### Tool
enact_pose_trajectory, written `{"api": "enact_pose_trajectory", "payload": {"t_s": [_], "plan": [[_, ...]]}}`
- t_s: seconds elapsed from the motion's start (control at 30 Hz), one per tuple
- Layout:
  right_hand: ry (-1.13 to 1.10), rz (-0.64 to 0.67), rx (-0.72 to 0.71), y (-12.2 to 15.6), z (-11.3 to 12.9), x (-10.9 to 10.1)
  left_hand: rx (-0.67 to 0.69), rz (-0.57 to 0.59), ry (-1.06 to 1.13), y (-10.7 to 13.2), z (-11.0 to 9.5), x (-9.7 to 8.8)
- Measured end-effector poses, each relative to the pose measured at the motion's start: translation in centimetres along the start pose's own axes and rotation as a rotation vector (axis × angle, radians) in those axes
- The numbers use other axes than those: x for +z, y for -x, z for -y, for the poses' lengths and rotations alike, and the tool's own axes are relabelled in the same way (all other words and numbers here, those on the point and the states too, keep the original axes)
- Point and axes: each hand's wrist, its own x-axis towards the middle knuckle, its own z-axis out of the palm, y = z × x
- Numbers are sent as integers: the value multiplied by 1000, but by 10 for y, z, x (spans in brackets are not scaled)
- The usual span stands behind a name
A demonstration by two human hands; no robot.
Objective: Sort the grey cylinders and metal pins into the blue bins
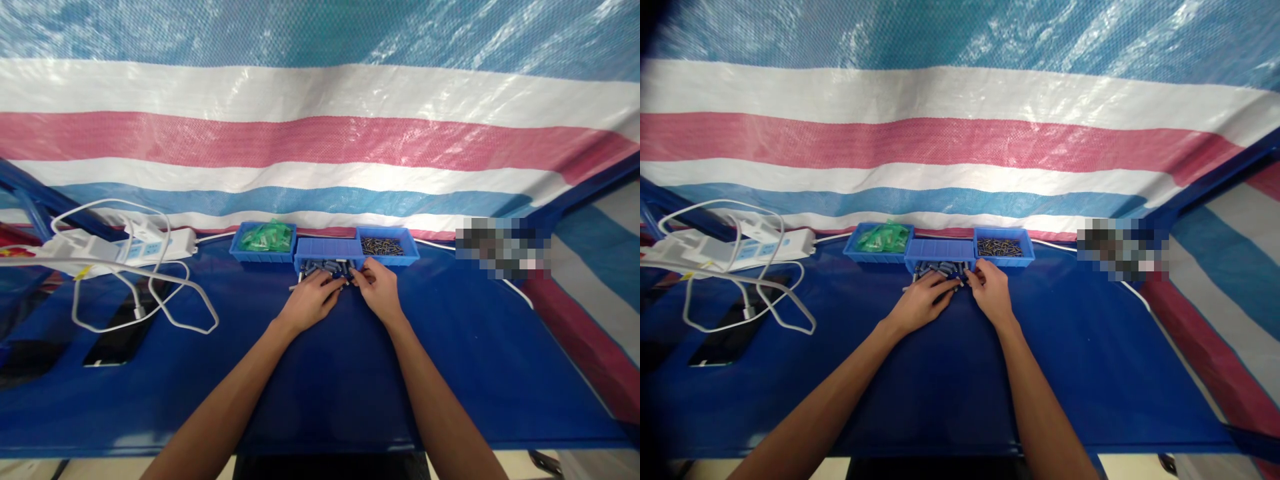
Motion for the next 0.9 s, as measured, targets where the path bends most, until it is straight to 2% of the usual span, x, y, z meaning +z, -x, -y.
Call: {"api": "enact_pose_trajectory", "payload": {"t_s": [0.13,0.3,0.43,0.57,0.73,0.9], "plan": [[57,38,-58,0,3,-8,22,-28,49,0,-3,-3],[186,88,-176,0,7,-17,1,-76,-12,0,-10,-10],[255,145,-270,-1,10,-21,-85,-50,-102,1,-11,-10],[259,209,-297,-2,10,-24,-138,-22,-118,3,-10,-7],[286,221,-334,-1,10,-25,-143,-28,-114,5,-9,-4],[279,162,-335,-1,18,-24,-118,-52,-105,2,-12,-9]]}}
